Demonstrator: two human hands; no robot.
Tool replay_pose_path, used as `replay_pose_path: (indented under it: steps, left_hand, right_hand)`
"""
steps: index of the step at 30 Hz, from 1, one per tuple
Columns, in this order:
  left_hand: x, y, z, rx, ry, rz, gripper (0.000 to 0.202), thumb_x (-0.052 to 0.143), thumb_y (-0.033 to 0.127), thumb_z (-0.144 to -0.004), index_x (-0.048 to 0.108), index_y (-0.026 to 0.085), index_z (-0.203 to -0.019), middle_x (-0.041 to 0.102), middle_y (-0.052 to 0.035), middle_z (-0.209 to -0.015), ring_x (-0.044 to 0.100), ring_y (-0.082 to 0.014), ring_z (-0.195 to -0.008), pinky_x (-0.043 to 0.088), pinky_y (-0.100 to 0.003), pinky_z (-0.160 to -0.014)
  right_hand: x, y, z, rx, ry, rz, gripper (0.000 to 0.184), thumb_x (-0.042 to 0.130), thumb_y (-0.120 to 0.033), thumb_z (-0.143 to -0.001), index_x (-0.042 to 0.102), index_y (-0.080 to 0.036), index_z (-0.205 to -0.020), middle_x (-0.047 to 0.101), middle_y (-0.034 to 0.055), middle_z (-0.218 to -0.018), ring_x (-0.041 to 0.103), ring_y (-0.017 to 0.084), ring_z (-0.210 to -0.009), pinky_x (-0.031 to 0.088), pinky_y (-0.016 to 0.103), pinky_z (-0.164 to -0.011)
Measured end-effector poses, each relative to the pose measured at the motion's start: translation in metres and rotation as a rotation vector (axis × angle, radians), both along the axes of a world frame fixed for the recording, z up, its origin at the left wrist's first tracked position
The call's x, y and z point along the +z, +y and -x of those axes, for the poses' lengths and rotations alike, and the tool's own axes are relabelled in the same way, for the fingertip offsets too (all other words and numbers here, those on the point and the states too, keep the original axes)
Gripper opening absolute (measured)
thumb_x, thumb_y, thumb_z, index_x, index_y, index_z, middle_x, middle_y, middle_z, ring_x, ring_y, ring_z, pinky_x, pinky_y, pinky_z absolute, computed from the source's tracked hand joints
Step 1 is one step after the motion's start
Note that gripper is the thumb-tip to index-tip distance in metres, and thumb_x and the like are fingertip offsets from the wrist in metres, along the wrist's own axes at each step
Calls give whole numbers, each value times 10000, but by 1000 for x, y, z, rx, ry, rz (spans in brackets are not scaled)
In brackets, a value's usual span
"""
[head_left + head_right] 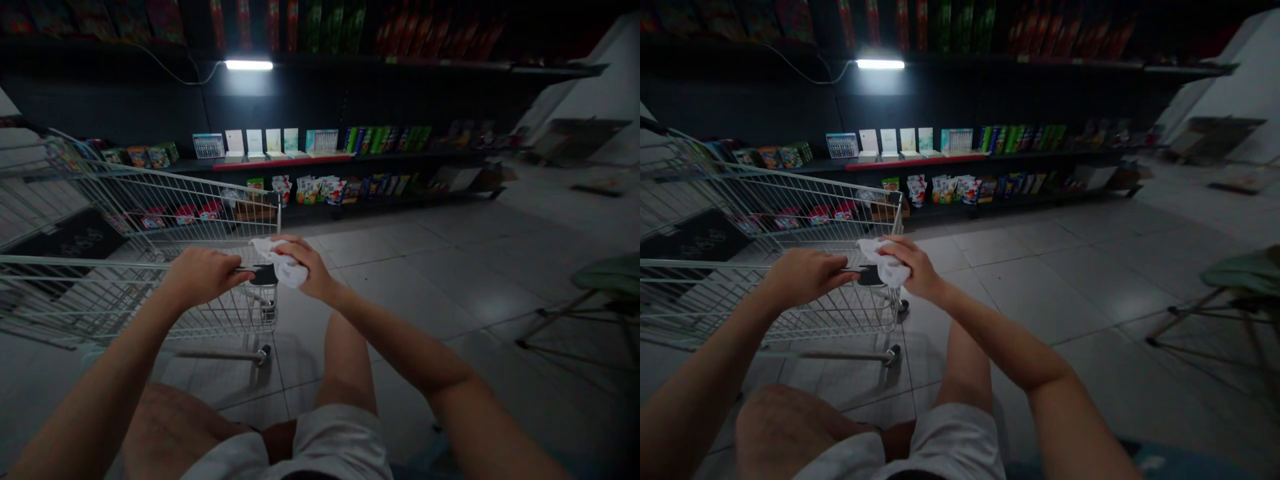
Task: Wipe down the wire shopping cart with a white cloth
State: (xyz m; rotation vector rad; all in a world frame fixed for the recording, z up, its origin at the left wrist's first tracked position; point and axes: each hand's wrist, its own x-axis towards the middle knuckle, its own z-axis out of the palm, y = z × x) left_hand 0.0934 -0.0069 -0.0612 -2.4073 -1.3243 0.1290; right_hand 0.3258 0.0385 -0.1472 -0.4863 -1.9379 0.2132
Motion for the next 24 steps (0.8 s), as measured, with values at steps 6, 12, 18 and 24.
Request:
replay_pose_path:
  steps: [6,12,18,24]
  left_hand:
    - [-1,3,6,-31,-58,1,643,186,620,-970,661,223,-796,688,-62,-692,620,-210,-630,229,-312,-522]
    - [-3,3,9,-41,-100,0,625,166,552,-991,652,225,-773,686,-53,-683,598,-189,-604,249,-306,-526]
    - [-3,1,7,-24,-123,-2,617,174,578,-980,644,216,-810,693,-61,-699,618,-200,-625,254,-298,-528]
    - [-6,1,3,14,-142,-4,592,336,719,-892,613,199,-949,730,-74,-806,660,-232,-692,270,-297,-533]
  right_hand:
    - [-105,-36,40,-375,251,-166,251,555,-273,-894,627,-257,-1134,578,102,-1318,535,256,-1297,513,457,-1048]
    - [-105,-41,32,-477,218,25,300,552,-311,-867,647,-336,-1151,551,110,-1268,549,293,-1223,531,530,-1007]
    - [-122,-40,51,-502,97,88,217,609,-374,-813,692,-318,-1005,524,125,-1177,527,322,-1192,523,544,-1002]
    - [-85,-24,-16,-360,177,63,272,473,-237,-866,586,-272,-1112,636,83,-1042,635,221,-996,568,392,-865]
